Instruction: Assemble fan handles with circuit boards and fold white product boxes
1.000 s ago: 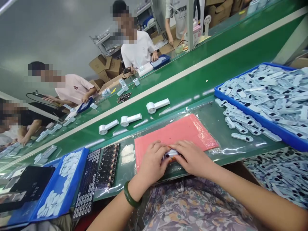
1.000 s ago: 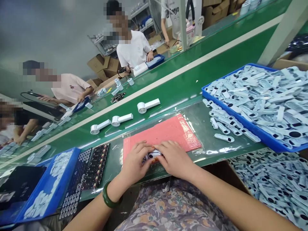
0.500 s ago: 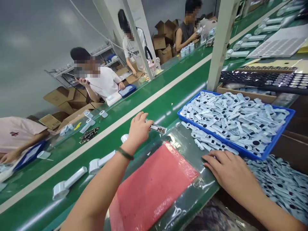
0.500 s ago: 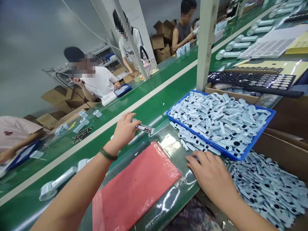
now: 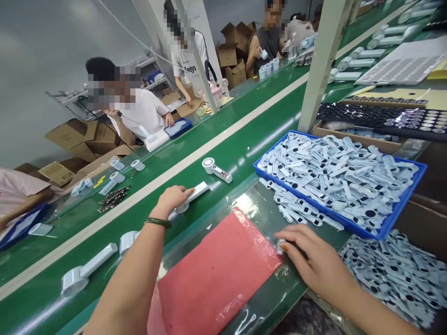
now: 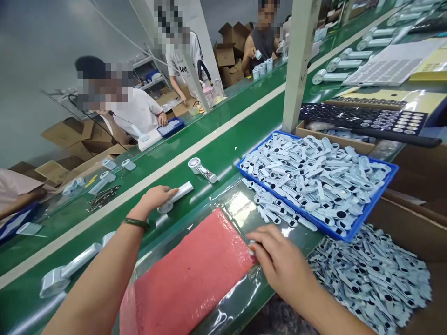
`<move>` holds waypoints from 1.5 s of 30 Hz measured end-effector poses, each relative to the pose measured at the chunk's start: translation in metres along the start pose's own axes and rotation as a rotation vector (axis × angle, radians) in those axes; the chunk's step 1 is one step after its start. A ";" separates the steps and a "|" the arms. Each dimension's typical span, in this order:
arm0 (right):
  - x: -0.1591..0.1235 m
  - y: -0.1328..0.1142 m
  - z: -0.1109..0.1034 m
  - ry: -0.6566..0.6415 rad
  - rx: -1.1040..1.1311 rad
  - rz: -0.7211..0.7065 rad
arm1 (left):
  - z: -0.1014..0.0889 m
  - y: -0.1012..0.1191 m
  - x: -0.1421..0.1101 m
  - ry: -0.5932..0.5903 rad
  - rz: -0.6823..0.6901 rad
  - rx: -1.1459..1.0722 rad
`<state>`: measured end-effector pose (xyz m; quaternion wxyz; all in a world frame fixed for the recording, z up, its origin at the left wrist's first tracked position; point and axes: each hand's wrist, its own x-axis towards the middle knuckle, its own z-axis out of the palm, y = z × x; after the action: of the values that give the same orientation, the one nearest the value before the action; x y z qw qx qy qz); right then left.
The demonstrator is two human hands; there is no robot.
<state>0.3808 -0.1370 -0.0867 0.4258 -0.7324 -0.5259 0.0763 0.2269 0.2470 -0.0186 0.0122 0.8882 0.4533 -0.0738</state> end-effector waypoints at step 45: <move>0.012 -0.078 0.070 -0.449 0.257 -0.232 | 0.058 0.046 -0.268 0.240 0.270 -0.751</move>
<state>0.2912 -0.0824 -0.0716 0.3938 -0.5722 -0.6734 0.2531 0.1022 -0.0008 -0.0400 0.2918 0.8759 0.3264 0.2029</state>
